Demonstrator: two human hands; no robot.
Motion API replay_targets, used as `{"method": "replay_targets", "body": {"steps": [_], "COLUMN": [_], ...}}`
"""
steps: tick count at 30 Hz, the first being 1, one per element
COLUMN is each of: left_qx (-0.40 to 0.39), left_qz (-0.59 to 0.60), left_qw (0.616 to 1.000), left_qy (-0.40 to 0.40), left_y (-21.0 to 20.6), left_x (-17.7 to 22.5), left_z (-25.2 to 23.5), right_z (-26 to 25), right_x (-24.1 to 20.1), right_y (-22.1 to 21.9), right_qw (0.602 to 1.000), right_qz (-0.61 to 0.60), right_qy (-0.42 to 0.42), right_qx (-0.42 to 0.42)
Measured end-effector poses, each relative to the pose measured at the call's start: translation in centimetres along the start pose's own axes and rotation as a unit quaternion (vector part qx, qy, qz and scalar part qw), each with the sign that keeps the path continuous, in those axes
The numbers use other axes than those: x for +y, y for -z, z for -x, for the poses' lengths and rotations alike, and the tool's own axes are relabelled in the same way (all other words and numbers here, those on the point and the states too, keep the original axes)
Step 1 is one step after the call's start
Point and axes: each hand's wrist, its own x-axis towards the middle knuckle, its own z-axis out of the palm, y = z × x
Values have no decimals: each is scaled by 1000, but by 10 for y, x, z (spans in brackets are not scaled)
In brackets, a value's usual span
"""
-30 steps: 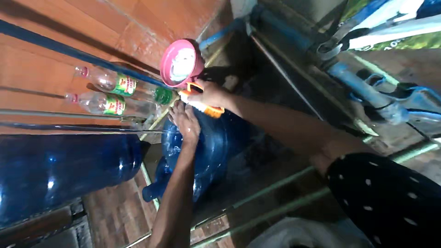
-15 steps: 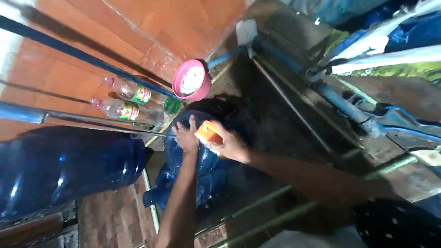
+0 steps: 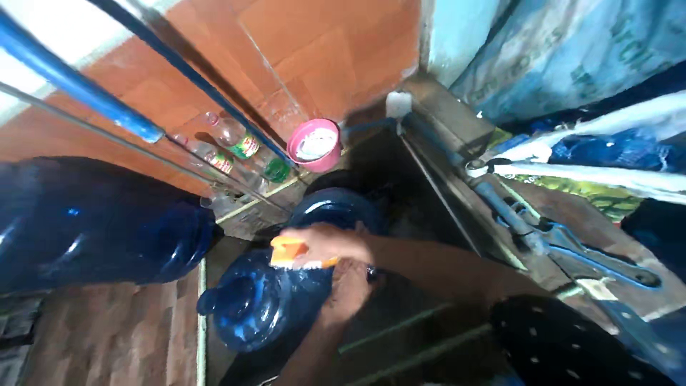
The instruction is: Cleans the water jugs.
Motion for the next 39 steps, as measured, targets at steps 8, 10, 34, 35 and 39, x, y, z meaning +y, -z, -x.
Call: {"method": "replay_targets", "body": {"steps": [8,10,34,35,39], "left_qx": [292,309,294,295,313], "left_qz": [30,29,59,62,95], "left_qw": [956,951,954,953,945], "left_qy": [-7,-7,28,26,-9], "left_y": [-60,-66,-72,-74,-82], "left_x": [-76,-88,-80,-79,-83], "left_z": [25,27,30,31,33], "right_z": [73,97,219,218,173], "right_x": [114,153,190,201,166], "right_y": [161,188,207,209,200], "right_qw": [876,847,793,804,821], "right_qz": [199,152,178,187,249], "right_qy": [-152,-248,-553,-527,-472], "right_qx": [412,445,186,205,202]}}
